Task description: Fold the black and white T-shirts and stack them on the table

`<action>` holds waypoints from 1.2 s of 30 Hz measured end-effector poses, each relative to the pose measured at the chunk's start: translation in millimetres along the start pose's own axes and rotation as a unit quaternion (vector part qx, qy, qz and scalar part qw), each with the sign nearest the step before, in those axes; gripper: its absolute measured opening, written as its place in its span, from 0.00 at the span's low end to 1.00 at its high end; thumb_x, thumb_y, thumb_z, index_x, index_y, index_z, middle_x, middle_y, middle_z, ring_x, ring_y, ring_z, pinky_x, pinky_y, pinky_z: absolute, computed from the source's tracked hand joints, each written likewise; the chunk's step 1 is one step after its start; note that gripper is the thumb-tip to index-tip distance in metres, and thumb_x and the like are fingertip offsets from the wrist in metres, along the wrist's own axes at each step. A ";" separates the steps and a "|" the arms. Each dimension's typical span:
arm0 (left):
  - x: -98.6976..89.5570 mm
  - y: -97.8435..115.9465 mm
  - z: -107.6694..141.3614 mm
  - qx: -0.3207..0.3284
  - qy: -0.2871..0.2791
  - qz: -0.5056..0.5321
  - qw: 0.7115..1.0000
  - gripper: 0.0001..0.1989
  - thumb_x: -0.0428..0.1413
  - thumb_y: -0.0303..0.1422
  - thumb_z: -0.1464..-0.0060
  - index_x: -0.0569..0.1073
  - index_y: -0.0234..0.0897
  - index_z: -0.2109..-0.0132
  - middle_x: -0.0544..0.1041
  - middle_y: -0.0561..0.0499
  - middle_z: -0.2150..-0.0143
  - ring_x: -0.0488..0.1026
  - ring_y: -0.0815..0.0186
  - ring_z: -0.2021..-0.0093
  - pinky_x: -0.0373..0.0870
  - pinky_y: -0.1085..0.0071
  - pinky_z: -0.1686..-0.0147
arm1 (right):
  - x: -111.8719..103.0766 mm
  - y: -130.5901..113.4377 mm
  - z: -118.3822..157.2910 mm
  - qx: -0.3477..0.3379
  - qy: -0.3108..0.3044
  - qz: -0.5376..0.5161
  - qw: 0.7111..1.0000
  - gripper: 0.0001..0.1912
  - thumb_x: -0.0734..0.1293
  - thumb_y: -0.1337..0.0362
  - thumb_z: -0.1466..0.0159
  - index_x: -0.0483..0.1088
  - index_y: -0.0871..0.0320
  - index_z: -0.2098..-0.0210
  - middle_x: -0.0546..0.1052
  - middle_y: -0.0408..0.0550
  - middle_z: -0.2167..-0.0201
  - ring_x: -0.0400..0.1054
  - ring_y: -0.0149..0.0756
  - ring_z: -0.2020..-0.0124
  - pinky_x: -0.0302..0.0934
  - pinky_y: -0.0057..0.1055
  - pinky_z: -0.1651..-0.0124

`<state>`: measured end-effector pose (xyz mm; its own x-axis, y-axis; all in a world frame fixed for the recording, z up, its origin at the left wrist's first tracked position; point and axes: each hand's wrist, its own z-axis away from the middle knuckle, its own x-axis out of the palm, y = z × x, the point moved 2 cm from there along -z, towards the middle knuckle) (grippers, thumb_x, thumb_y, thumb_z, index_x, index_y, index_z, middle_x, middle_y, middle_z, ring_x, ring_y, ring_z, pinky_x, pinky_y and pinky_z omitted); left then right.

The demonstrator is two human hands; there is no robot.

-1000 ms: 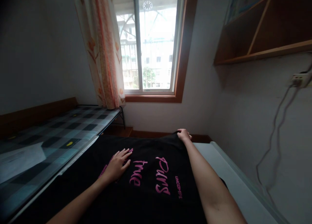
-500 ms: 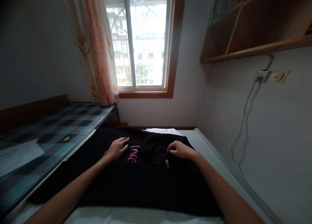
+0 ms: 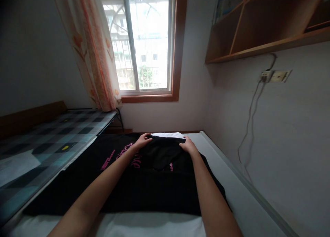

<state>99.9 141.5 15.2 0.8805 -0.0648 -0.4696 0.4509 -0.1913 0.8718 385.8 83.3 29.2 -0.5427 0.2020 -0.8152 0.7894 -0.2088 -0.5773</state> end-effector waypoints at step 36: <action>-124.0 -46.7 -24.9 0.047 -0.003 -0.489 0.871 0.12 0.51 0.32 0.47 0.72 0.41 0.55 0.75 0.44 0.52 0.66 0.54 0.48 0.47 0.57 0.46 | 21.1 5.4 -10.9 -0.026 0.243 0.016 0.969 0.16 0.58 0.65 0.39 0.73 0.59 0.56 0.66 0.57 0.49 0.59 0.48 0.50 0.53 0.39 0.46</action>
<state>-26.6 182.9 36.2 0.0813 0.1698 -0.9821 0.9708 -0.2366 0.0395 381.8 96.9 9.4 -0.3288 0.6267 -0.7065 0.8237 -0.1757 -0.5391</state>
